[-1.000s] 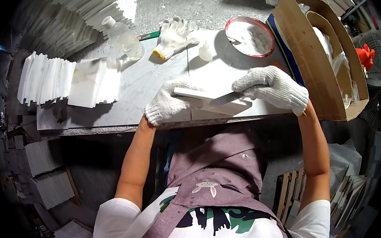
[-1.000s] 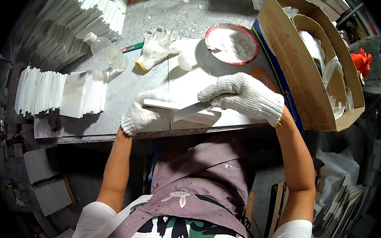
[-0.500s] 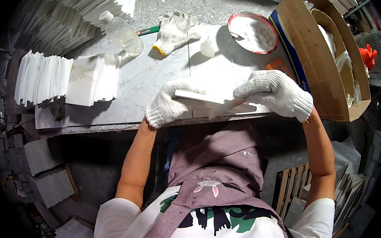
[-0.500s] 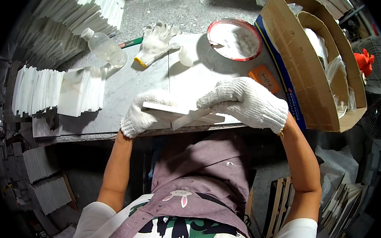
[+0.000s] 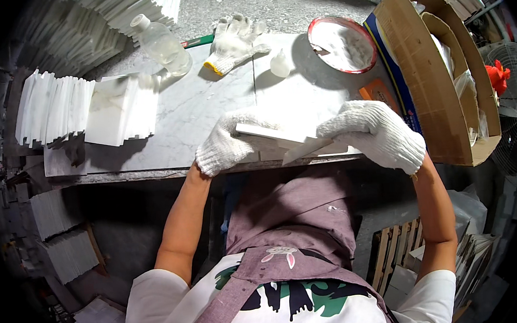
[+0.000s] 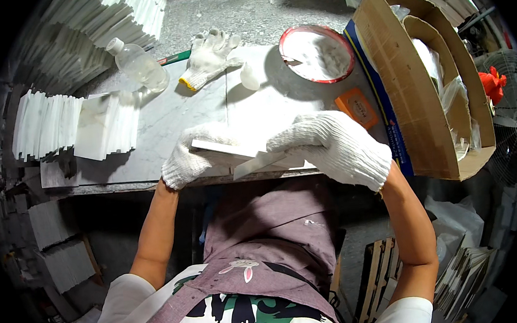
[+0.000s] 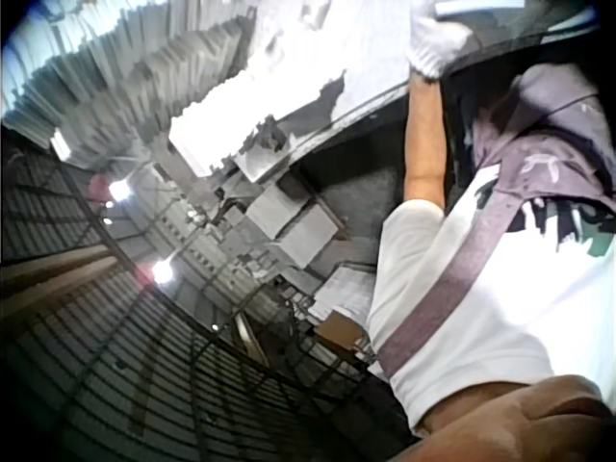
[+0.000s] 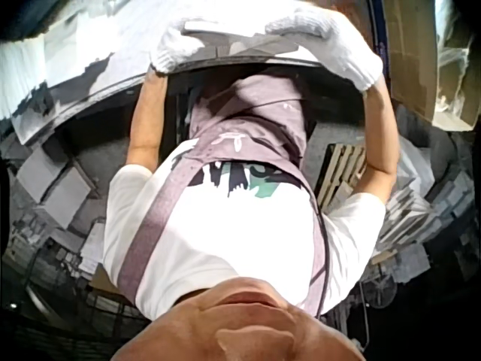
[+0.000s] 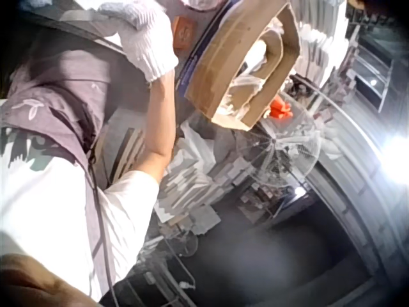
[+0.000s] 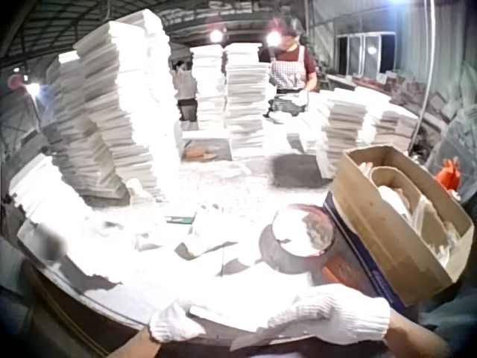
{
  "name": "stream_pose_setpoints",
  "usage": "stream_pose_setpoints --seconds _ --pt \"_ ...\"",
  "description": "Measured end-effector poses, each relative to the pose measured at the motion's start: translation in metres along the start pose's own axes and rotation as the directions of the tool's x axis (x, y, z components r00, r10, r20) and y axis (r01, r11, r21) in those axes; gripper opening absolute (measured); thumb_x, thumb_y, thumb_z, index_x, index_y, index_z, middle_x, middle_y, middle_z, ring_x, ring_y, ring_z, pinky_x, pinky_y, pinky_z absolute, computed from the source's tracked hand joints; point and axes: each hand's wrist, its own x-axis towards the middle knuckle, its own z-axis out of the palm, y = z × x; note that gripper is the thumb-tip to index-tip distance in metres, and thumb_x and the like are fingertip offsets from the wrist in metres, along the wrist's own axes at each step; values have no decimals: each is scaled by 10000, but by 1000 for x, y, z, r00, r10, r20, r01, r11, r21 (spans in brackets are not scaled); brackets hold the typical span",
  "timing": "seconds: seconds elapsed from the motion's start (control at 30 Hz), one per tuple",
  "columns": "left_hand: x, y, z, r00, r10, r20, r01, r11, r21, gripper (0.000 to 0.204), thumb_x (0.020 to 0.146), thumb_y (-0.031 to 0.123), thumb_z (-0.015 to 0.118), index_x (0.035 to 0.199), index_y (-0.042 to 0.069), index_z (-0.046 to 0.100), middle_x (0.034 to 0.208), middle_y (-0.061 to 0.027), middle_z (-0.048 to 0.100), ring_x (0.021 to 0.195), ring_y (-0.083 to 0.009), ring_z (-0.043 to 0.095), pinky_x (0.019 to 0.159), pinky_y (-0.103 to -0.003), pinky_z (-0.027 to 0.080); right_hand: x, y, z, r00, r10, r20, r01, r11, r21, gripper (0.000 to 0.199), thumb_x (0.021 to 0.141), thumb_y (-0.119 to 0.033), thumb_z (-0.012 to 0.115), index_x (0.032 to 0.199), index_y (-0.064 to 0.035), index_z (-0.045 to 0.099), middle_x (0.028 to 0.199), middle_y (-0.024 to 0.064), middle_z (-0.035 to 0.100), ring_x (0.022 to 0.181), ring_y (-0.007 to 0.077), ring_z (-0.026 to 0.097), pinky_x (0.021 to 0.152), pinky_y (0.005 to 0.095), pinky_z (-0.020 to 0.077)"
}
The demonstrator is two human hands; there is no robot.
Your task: The person uses a metal scraper to smooth and clean the edges of white rectangular tiles. They repeatedly scrape along the edges, rotate the tile to access different sides, and place the finished tiles into a cardboard box.
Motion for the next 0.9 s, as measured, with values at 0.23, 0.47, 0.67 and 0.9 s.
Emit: stream_pose_setpoints --seconds 0.23,0.47,0.67,0.9 --pt "-2 -6 1 1000 -12 -18 12 999 -34 367 710 -78 630 1056 34 684 1052 -54 689 980 -124 622 883 -277 489 -3 -7 -2 999 41 -23 -40 999 23 233 795 -56 654 1023 -76 699 869 111 663 804 281 644 746 342 504" --pt "-3 -2 1 1000 18 -6 -19 999 -33 392 701 -107 596 1054 37 687 1057 -58 681 1004 -131 614 897 -274 479 -1 -7 1 1000 30 -1 -30 999 28 227 798 -61 658 1019 -83 706 868 103 670 813 268 648 752 331 509" --pt "-1 -1 1 1000 8 5 -8 1000 2 419 680 -118 572 1056 28 685 1074 -63 679 1017 -132 611 906 -273 476 -14 -8 -5 998 48 -38 -50 997 -56 244 790 -20 635 1006 -98 716 836 91 662 805 265 644 750 338 511" --pt "-5 -7 2 999 -33 -42 31 998 -54 416 670 -100 594 1056 30 680 1088 -61 681 1025 -133 612 915 -282 476 -13 -3 0 994 26 -103 -26 1000 6 204 798 -54 668 996 -77 714 821 94 662 760 258 628 716 331 501"
